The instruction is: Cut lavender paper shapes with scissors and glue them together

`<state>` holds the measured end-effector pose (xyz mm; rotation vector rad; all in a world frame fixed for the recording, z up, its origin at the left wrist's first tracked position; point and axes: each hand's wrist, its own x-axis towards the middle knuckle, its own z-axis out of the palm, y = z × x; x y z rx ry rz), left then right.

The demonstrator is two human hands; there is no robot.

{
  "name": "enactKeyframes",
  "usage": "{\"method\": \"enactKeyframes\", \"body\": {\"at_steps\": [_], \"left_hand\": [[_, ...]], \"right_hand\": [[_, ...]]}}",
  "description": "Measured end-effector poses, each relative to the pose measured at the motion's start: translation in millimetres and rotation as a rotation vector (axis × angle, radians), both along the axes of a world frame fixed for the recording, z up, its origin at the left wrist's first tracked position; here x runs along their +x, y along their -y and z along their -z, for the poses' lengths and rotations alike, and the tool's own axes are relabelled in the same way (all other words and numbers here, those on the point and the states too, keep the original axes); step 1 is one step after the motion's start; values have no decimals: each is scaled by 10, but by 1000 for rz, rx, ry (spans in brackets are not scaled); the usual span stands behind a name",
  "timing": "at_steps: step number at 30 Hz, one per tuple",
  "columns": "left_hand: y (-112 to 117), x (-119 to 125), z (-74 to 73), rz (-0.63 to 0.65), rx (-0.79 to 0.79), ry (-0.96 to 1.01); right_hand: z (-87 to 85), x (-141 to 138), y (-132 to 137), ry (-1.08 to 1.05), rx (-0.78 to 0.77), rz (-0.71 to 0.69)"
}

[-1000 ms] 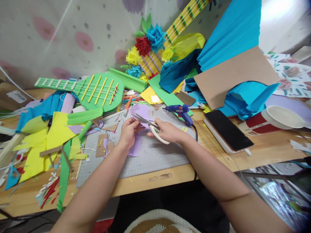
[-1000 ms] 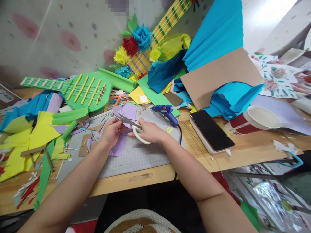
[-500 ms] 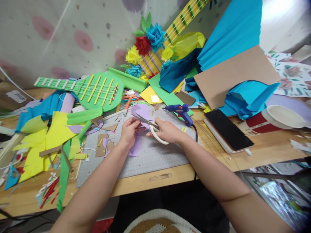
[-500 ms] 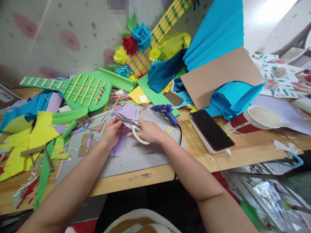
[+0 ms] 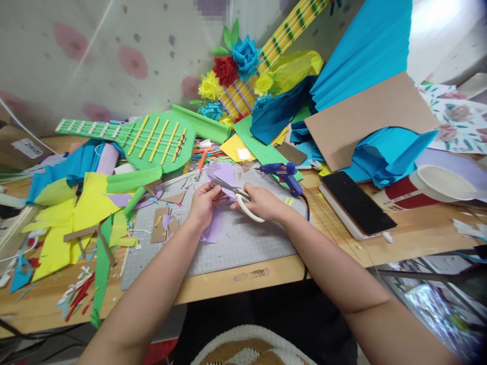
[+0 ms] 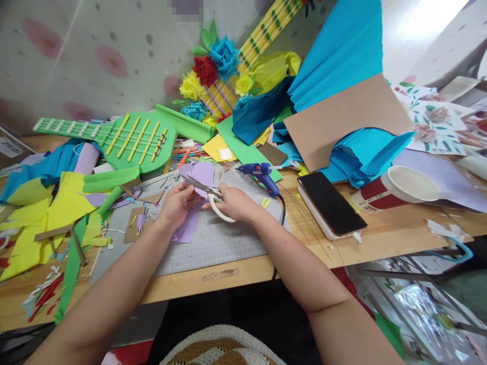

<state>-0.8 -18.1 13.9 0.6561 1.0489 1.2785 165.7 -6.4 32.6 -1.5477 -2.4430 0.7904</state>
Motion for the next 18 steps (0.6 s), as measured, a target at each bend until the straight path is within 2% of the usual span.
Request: {"method": "enactKeyframes", "body": {"at_steps": [7,13,18], "left_hand": [[-18,-96,-50,101,-12,-101],[-105,-279,-1,0,95,-198],[-88,-222,19,11,110,-199]], "right_hand": [[7,45,-25,-8,-21,-5],[-10,52,-32,-23,-39,-59],[-17,64,-12,5,-20,-63]]}}
